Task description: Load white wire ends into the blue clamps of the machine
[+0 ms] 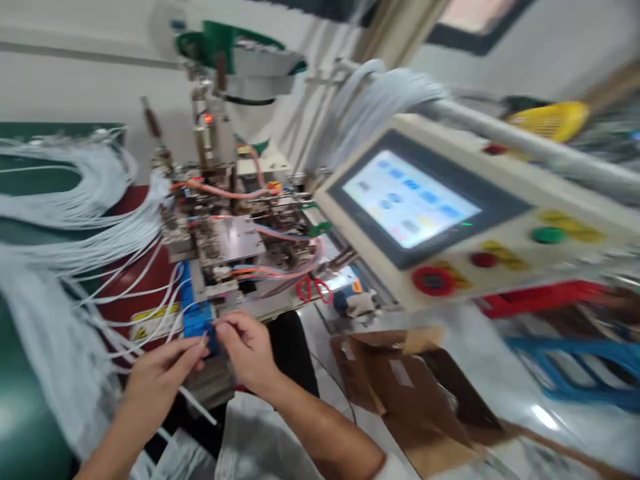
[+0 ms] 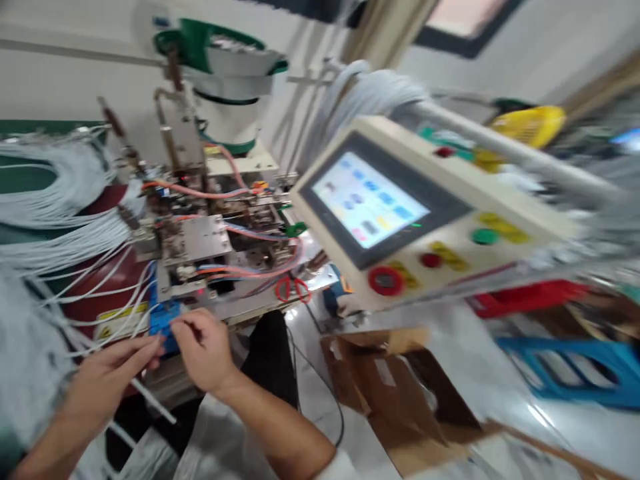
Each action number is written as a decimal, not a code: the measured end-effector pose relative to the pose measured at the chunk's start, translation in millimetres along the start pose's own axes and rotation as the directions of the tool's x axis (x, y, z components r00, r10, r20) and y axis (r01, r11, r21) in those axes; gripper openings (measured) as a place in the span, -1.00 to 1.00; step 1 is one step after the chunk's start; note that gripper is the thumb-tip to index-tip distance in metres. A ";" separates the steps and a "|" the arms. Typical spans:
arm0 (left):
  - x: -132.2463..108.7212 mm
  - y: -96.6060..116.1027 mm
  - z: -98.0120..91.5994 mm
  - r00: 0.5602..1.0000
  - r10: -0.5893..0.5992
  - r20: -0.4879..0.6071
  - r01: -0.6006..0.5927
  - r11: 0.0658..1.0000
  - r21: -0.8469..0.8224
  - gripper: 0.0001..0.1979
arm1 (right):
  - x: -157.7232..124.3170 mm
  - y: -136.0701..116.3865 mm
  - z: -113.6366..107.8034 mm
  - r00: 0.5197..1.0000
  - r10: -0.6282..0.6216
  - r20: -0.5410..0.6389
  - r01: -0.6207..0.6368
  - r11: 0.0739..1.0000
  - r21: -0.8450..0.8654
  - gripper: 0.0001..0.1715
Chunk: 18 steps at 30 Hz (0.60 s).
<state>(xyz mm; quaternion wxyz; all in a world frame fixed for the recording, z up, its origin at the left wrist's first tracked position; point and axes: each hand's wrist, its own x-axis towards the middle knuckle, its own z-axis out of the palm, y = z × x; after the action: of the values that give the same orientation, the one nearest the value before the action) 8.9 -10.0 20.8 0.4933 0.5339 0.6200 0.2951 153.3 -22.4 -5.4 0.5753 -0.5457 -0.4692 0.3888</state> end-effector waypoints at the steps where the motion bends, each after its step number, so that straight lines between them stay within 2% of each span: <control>1: -2.0 0.1 1.2 0.999 -0.035 0.021 0.035 0.999 -0.011 -0.72 | -2.5 3.0 -0.6 1.000 0.005 0.017 -0.005 1.000 0.005 -0.86; 3: -1.2 -0.5 5.8 0.998 -0.050 0.045 0.052 0.998 -0.031 -0.74 | -5.7 6.8 -1.4 0.999 0.034 0.042 -0.034 0.999 0.020 -0.86; 9: -3.8 -6.1 11.0 0.997 0.014 0.077 -0.011 0.999 -0.032 -0.79 | -7.5 4.6 0.7 0.993 0.054 0.100 -0.052 0.998 -0.029 -0.91; 14: -5.8 -11.8 13.9 0.997 0.062 0.042 -0.061 0.997 -0.039 -0.81 | -8.3 8.6 5.3 0.991 0.078 0.108 -0.068 0.994 -0.087 -0.88; 18: -4.7 -15.9 15.2 0.997 0.076 0.030 -0.074 0.996 -0.055 -0.81 | -9.2 10.4 5.6 0.989 0.082 0.123 -0.076 0.996 -0.049 -0.89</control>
<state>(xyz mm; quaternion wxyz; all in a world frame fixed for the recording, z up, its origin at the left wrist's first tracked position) 16.8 -21.0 2.8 0.5060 0.5481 0.5834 0.3211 146.3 -28.7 -17.0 0.5168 -0.5511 -0.4907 0.4340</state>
